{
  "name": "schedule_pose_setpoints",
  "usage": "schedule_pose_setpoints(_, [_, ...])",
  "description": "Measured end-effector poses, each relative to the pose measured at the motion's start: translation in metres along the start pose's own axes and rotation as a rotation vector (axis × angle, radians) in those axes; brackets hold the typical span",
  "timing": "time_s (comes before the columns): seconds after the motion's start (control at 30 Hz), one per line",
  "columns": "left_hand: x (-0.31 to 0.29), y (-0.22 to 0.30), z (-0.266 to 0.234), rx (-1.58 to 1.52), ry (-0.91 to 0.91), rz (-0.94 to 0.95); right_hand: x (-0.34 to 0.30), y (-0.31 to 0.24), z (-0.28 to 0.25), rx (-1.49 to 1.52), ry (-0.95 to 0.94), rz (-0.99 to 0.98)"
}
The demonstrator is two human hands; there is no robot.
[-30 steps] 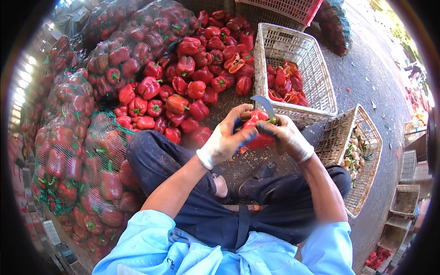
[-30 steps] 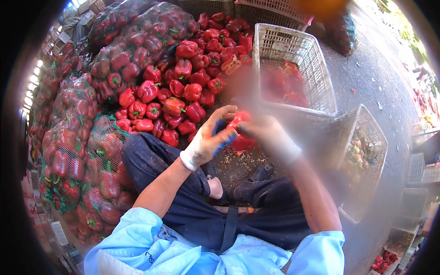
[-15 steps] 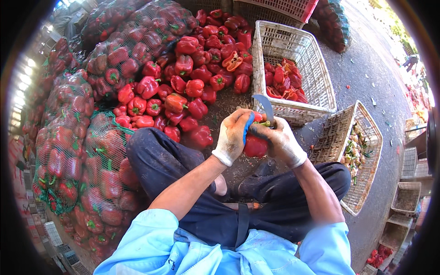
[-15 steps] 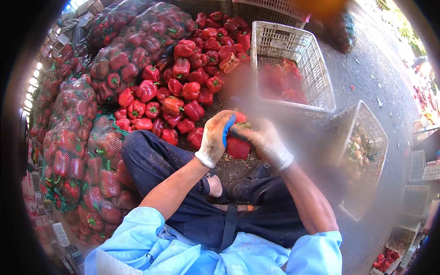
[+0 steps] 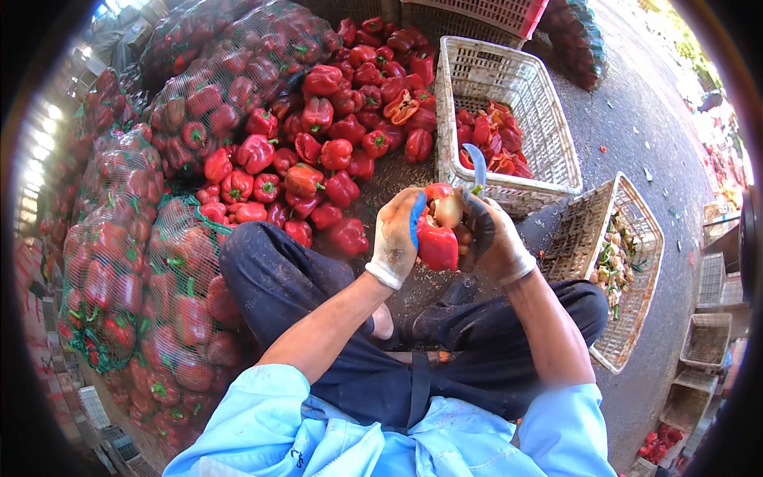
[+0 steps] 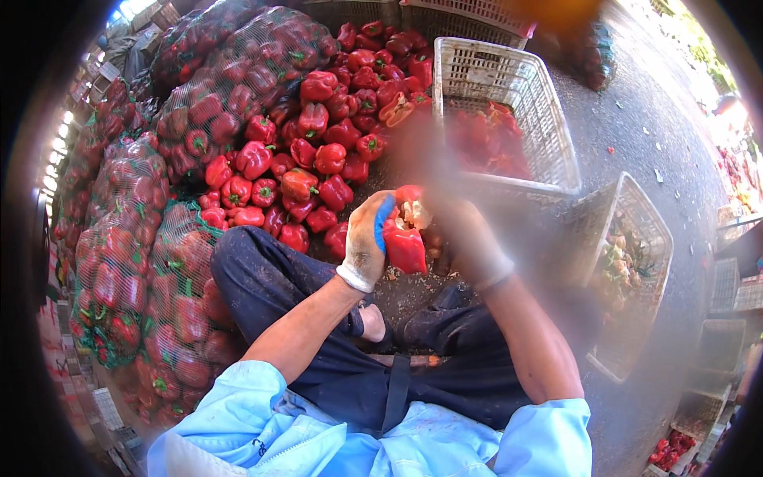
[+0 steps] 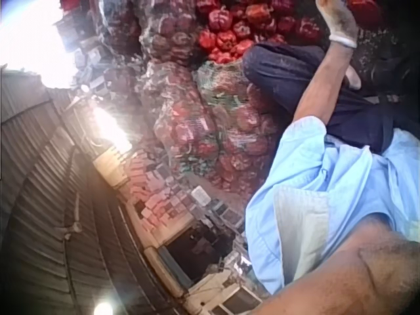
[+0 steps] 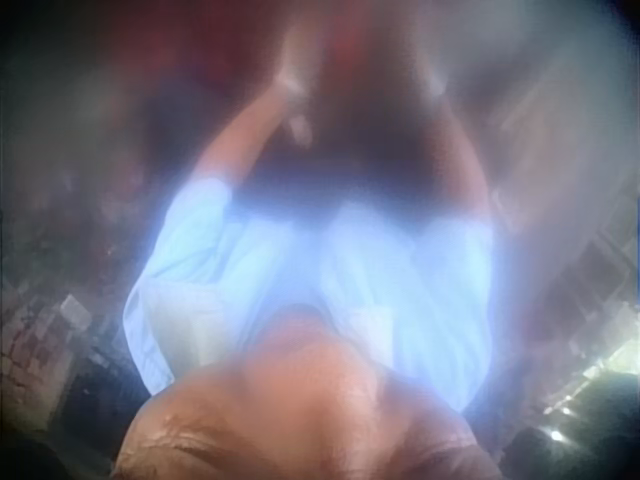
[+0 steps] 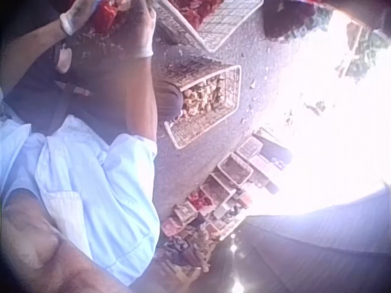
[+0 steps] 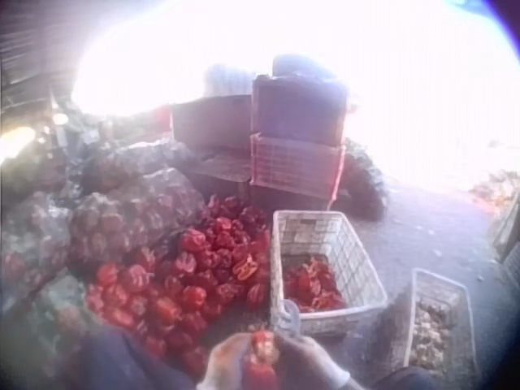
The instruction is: The person, wearing gloves and using a small curved blade, picks up bell peppers one at a time from a large pile, cuts them in half, removes the cores and seeds, and places the cleaned pepper halves into a plastic crate.
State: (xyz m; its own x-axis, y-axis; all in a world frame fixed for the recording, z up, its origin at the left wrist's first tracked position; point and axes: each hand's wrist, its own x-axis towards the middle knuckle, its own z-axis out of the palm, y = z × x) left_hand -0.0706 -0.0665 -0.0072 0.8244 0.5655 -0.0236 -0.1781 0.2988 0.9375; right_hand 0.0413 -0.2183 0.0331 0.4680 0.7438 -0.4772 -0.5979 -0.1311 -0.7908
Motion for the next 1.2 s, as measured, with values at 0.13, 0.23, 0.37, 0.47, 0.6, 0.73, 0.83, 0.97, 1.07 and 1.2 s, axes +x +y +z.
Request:
schedule_pose_setpoints(0.13, [0.005,0.002,0.001,-0.209,-0.140,-0.148,-0.011,-0.020,-0.002,-0.219,0.070,0.026])
schedule_pose_setpoints(0.23, [0.006,0.013,0.017,-0.199,-0.169,-0.181,-0.023,-0.027,-0.010,-0.228,0.100,0.022])
schedule_pose_setpoints(0.37, [0.021,0.015,0.023,-0.135,-0.282,-0.214,-0.036,-0.046,-0.019,-0.424,0.112,-0.070])
schedule_pose_setpoints(0.47, [0.030,0.015,0.027,0.000,-0.383,-0.219,-0.046,-0.056,-0.021,-0.622,0.074,-0.107])
schedule_pose_setpoints(0.6, [0.028,0.015,0.039,-0.032,-0.323,-0.347,-0.044,-0.043,-0.037,-0.682,0.062,-0.186])
schedule_pose_setpoints(0.73, [0.026,0.009,0.050,-0.075,-0.259,-0.294,-0.048,-0.040,-0.042,-0.648,0.081,-0.255])
schedule_pose_setpoints(0.83, [0.027,0.019,0.054,-0.024,-0.331,-0.267,-0.056,-0.043,-0.043,-0.562,0.120,-0.256])
schedule_pose_setpoints(0.97, [0.033,0.015,0.058,-0.070,-0.314,-0.236,-0.063,-0.047,-0.049,-0.524,0.148,-0.333])
schedule_pose_setpoints(1.07, [0.037,0.003,0.059,-0.156,-0.282,-0.234,-0.065,-0.050,-0.065,-0.617,0.144,-0.588])
schedule_pose_setpoints(1.2, [0.070,0.014,0.100,-0.334,-0.033,-0.219,-0.082,-0.063,-0.110,-0.551,0.417,-0.666])
